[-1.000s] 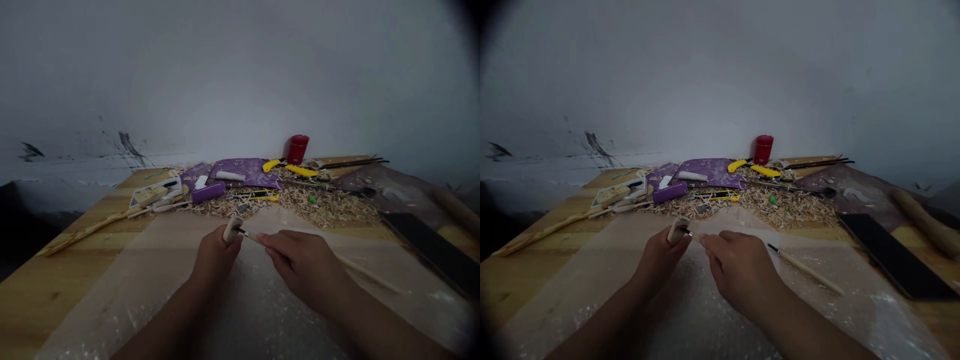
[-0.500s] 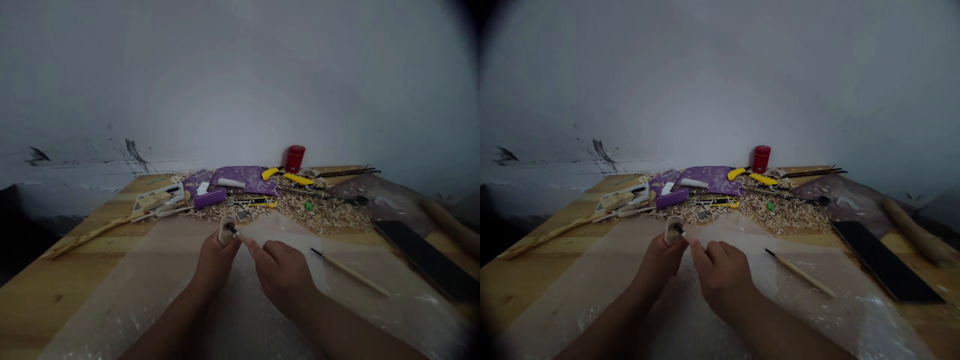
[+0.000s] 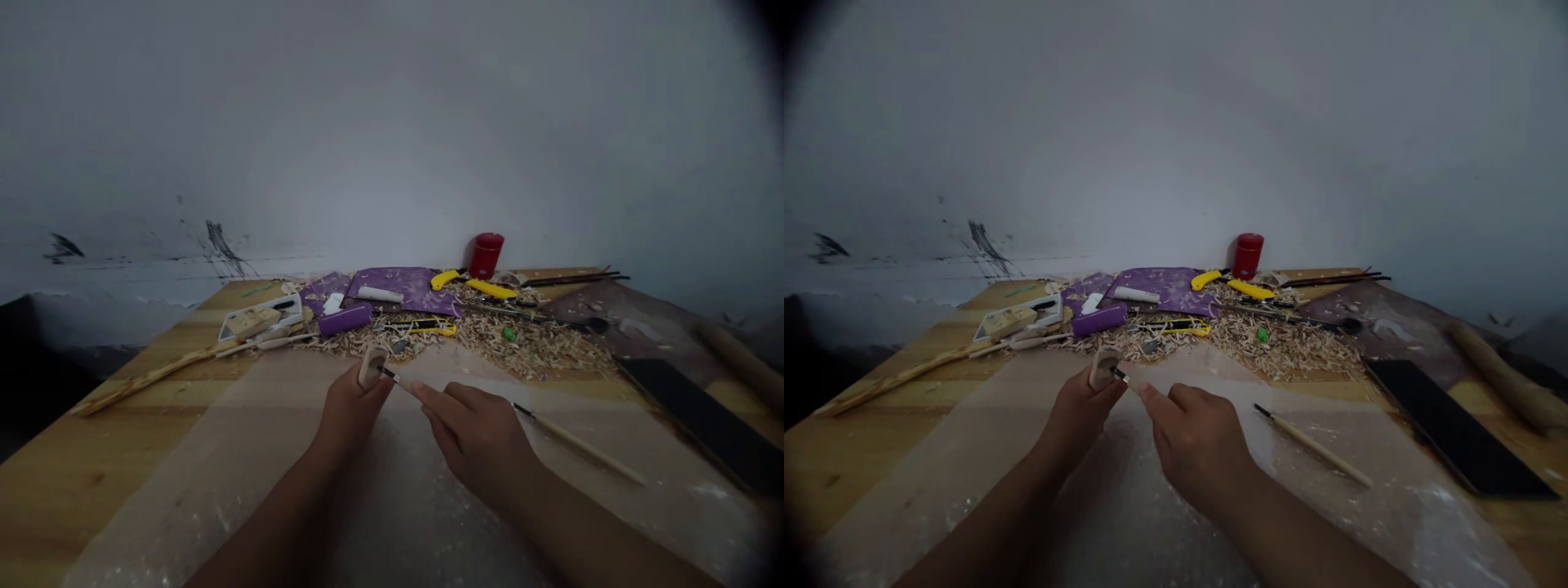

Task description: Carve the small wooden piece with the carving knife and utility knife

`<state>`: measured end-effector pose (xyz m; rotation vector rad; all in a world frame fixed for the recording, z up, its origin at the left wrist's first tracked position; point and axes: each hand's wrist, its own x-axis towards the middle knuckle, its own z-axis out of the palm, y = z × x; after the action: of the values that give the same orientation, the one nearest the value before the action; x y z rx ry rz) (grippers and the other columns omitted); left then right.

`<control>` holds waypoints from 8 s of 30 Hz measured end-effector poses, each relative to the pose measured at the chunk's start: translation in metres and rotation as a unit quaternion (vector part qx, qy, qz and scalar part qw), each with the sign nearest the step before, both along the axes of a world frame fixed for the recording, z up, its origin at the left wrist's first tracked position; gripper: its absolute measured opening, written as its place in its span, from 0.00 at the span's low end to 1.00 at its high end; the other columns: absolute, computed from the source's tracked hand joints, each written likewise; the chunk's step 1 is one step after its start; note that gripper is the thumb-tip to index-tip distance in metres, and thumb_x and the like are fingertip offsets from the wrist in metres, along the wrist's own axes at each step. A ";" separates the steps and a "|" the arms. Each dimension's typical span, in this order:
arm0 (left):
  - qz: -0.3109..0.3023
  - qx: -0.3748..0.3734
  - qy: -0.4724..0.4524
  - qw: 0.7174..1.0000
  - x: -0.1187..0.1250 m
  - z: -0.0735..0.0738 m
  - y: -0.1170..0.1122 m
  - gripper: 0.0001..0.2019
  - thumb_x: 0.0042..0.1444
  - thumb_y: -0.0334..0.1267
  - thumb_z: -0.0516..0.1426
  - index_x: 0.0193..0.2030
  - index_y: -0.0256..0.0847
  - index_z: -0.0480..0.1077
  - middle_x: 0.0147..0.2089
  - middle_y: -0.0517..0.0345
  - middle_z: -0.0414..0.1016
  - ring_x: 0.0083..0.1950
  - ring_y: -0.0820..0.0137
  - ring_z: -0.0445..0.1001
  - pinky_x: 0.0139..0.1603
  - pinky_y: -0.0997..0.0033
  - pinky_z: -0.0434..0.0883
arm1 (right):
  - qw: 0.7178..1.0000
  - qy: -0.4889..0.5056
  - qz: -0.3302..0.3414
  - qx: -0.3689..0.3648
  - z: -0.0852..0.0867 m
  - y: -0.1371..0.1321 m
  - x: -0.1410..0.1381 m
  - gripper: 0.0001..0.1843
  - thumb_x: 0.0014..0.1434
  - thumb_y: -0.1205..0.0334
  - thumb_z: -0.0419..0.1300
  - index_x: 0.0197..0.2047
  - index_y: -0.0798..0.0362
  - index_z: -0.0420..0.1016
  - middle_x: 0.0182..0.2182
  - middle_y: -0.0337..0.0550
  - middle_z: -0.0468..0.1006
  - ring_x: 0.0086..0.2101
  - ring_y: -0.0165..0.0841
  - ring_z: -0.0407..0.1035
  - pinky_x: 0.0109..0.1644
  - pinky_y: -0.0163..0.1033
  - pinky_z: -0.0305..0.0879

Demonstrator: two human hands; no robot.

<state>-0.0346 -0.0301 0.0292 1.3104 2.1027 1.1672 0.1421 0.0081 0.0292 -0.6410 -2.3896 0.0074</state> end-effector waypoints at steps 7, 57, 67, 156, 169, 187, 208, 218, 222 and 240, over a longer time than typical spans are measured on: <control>-0.022 -0.053 0.173 0.983 0.002 -0.001 -0.003 0.08 0.53 0.43 0.50 0.31 0.43 0.64 0.26 0.59 0.69 0.27 0.69 0.66 0.27 0.74 0.54 | 0.998 -0.041 -0.033 -0.028 0.008 0.000 0.004 0.16 0.58 0.66 0.49 0.49 0.51 0.69 0.24 0.39 0.70 0.23 0.31 0.64 0.27 0.36 0.51; -0.232 -0.060 -0.111 0.964 0.019 0.006 -0.006 0.15 0.47 0.32 0.53 0.44 0.40 0.63 0.34 0.60 0.70 0.33 0.72 0.67 0.34 0.75 0.63 | 0.927 0.169 0.069 -0.329 0.002 0.033 -0.005 0.20 0.50 0.67 0.57 0.48 0.50 0.69 0.38 0.38 0.76 0.38 0.31 0.69 0.40 0.34 0.64; -0.337 0.030 -0.348 0.874 -0.003 0.020 -0.018 0.29 0.44 0.46 0.59 0.54 0.47 0.59 0.44 0.51 0.69 0.33 0.69 0.68 0.32 0.68 0.68 | 0.874 0.199 0.009 -0.443 -0.009 0.044 -0.010 0.06 0.51 0.66 0.52 0.31 0.55 0.70 0.22 0.34 0.67 0.24 0.27 0.61 0.26 0.30 0.57; -0.262 0.120 -0.445 0.848 -0.008 0.008 -0.011 0.20 0.54 0.50 0.47 0.20 0.37 0.62 0.14 0.62 0.62 0.14 0.77 0.61 0.20 0.74 0.62 | 0.936 -0.053 0.165 -0.306 0.030 -0.024 0.006 0.18 0.55 0.71 0.53 0.46 0.43 0.71 0.28 0.34 0.75 0.28 0.27 0.67 0.33 0.32 0.57; -0.138 0.190 -0.458 0.857 -0.003 0.014 -0.010 0.19 0.53 0.50 0.48 0.19 0.39 0.60 0.15 0.65 0.58 0.15 0.78 0.59 0.19 0.75 0.61 | 0.952 0.000 0.144 -0.272 0.011 -0.036 -0.003 0.16 0.57 0.70 0.49 0.47 0.51 0.69 0.26 0.39 0.71 0.27 0.29 0.65 0.31 0.34 0.55; -0.018 0.256 -0.355 0.899 -0.009 0.014 -0.011 0.17 0.54 0.48 0.47 0.21 0.40 0.62 0.16 0.63 0.63 0.17 0.75 0.62 0.23 0.74 0.64 | 0.950 0.055 0.121 -0.283 0.004 -0.044 -0.013 0.14 0.58 0.69 0.48 0.45 0.53 0.70 0.30 0.41 0.75 0.30 0.30 0.69 0.33 0.34 0.61; -0.187 0.043 -0.222 0.956 -0.011 0.013 -0.013 0.19 0.48 0.51 0.52 0.16 0.39 0.63 0.14 0.60 0.62 0.17 0.75 0.61 0.19 0.75 0.57 | 0.964 -0.120 0.123 -0.203 0.020 -0.020 0.008 0.11 0.57 0.69 0.51 0.39 0.48 0.72 0.25 0.36 0.72 0.26 0.30 0.66 0.29 0.34 0.53; -0.138 0.029 -0.282 0.949 -0.011 0.016 -0.010 0.18 0.48 0.50 0.51 0.16 0.40 0.63 0.12 0.59 0.64 0.14 0.74 0.61 0.17 0.75 0.56 | 0.976 -0.131 0.122 -0.124 0.018 -0.030 0.001 0.11 0.57 0.70 0.47 0.36 0.53 0.70 0.21 0.39 0.68 0.22 0.30 0.61 0.25 0.36 0.45; -0.083 0.054 -0.289 0.952 -0.011 0.015 -0.009 0.18 0.50 0.50 0.50 0.17 0.41 0.62 0.11 0.60 0.63 0.14 0.73 0.63 0.17 0.75 0.56 | 0.983 -0.116 0.117 -0.082 0.012 -0.035 -0.002 0.14 0.56 0.71 0.46 0.41 0.54 0.69 0.21 0.40 0.67 0.22 0.31 0.60 0.25 0.37 0.45; -0.192 0.228 -0.296 0.907 0.003 0.004 -0.008 0.13 0.50 0.45 0.57 0.36 0.37 0.69 0.34 0.54 0.72 0.35 0.68 0.72 0.35 0.68 0.69 | 0.802 0.223 0.026 -0.554 -0.008 0.008 -0.014 0.06 0.51 0.60 0.57 0.30 0.52 0.65 0.18 0.29 0.59 0.18 0.25 0.56 0.20 0.29 0.53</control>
<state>-0.0316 -0.0376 0.0335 1.2587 1.1192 1.6643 0.1278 0.0164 0.0214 -0.9227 -1.7349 1.4929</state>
